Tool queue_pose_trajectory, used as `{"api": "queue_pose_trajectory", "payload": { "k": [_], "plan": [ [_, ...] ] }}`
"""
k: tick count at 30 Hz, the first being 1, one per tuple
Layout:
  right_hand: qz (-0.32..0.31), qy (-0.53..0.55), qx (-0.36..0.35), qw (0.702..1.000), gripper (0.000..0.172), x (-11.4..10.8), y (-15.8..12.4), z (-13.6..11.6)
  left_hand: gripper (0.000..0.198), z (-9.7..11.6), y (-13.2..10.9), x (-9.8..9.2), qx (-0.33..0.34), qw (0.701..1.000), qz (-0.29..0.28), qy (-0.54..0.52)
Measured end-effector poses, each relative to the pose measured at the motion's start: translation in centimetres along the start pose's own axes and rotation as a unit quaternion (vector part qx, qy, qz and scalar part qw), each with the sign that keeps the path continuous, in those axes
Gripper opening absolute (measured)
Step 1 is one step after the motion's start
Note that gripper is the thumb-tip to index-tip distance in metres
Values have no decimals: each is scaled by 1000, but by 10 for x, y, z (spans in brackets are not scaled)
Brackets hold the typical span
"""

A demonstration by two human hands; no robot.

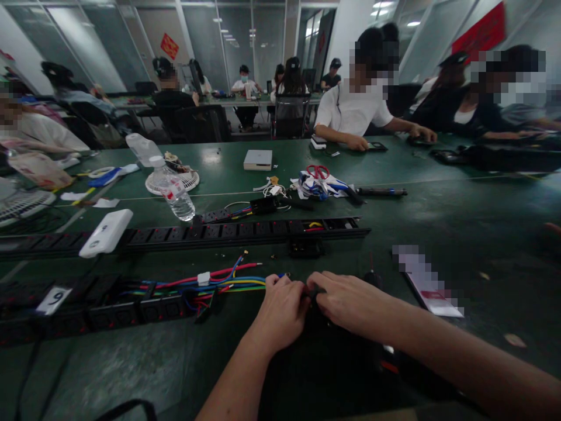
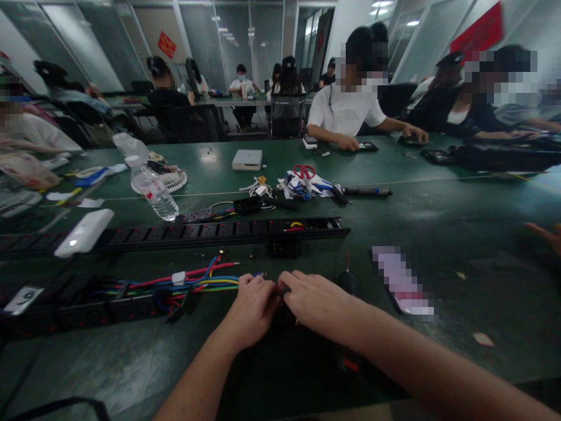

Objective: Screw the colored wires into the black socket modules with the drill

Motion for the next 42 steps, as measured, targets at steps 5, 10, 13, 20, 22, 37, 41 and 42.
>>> {"api": "queue_pose_trajectory", "payload": {
  "k": [5, 10, 13, 20, 22, 37, 41, 42],
  "plan": [
    [5, 8, -30, 1000, 11, 0, -4, 4, 11, 1, 0, 0, 6, 1000, 0, 0],
    [16, 22, -31, 999, 10, 7, -7, 8, 12, 1, 0, 0, 9, 1000, -12, 10],
    [15, 27, -27, 999, 9, 12, -7, 12, 14, 1, 1, 0, 11, 1000, -13, 5],
    [-9, 10, -6, 1000, 12, 10, 1, 10, 13, 0, 1, 1, 4, 1000, -13, 3],
    [-17, 1, 3, 1000, 9, 9, 5, 9, 11, 0, 1, 1, 2, 1000, -14, 10],
    [-31, 45, -50, 997, 5, 5, 13, 12, 12, -1, 2, 3, 9, 1000, -11, 14],
    [-21, 58, -50, 997, 4, 5, 10, 13, 13, 0, 2, 3, 13, 1000, -6, 18],
    [-19, 63, -47, 997, 4, 5, 9, 13, 13, 0, 2, 3, 13, 1000, -5, 19]
  ]
}}
Point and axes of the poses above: each hand's wrist, its own y-axis towards the middle knuckle, its own x-axis out of the palm, z = x × y, the point moved 5 cm from there along y, towards the middle knuckle, and after that the axes turned 6 degrees about -x, right-handed, at the moved point
